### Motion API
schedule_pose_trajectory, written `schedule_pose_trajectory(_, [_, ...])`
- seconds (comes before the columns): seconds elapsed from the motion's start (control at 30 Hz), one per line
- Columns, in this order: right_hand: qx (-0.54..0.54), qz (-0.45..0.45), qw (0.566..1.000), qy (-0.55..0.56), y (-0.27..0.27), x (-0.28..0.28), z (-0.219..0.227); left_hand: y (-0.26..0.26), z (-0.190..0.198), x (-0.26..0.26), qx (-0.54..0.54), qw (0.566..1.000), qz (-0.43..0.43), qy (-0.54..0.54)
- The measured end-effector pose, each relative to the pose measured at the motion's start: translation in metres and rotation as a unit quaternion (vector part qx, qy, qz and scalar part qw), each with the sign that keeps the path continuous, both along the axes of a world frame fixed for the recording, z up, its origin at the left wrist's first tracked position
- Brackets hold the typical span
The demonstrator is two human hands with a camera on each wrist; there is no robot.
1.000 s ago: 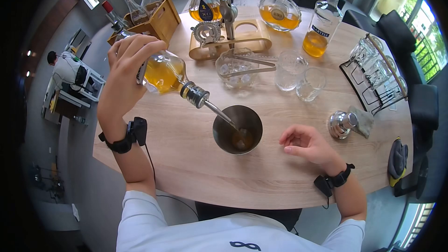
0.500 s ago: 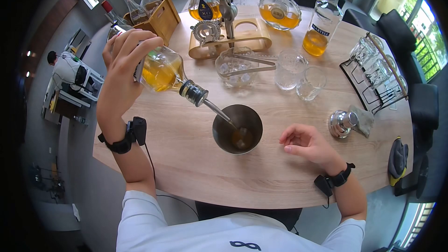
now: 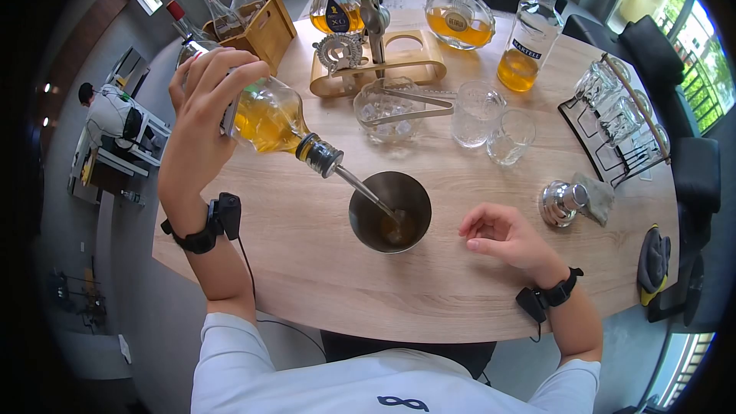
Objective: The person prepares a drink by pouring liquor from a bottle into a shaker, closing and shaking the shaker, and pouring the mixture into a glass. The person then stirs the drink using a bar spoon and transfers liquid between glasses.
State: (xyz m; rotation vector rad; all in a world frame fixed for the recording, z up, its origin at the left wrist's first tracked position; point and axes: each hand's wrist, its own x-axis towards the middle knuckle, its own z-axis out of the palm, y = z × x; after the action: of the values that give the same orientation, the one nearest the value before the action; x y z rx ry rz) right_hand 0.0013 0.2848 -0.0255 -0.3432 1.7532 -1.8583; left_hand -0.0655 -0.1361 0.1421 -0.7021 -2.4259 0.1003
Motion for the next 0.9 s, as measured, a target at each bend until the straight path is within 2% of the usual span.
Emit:
schedule_pose_trajectory(0.37, [-0.003, 0.004, 1.000, 0.004, 0.0001, -0.0006, -0.0005, -0.0008, -0.0003, -0.0016, -0.004, 1.000, 0.005, 0.002])
schedule_pose_trajectory(0.9, [0.000, 0.003, 1.000, 0.002, -0.0006, 0.0002, 0.0014, 0.0011, -0.0048, 0.0001, 0.035, 0.993, 0.015, -0.109])
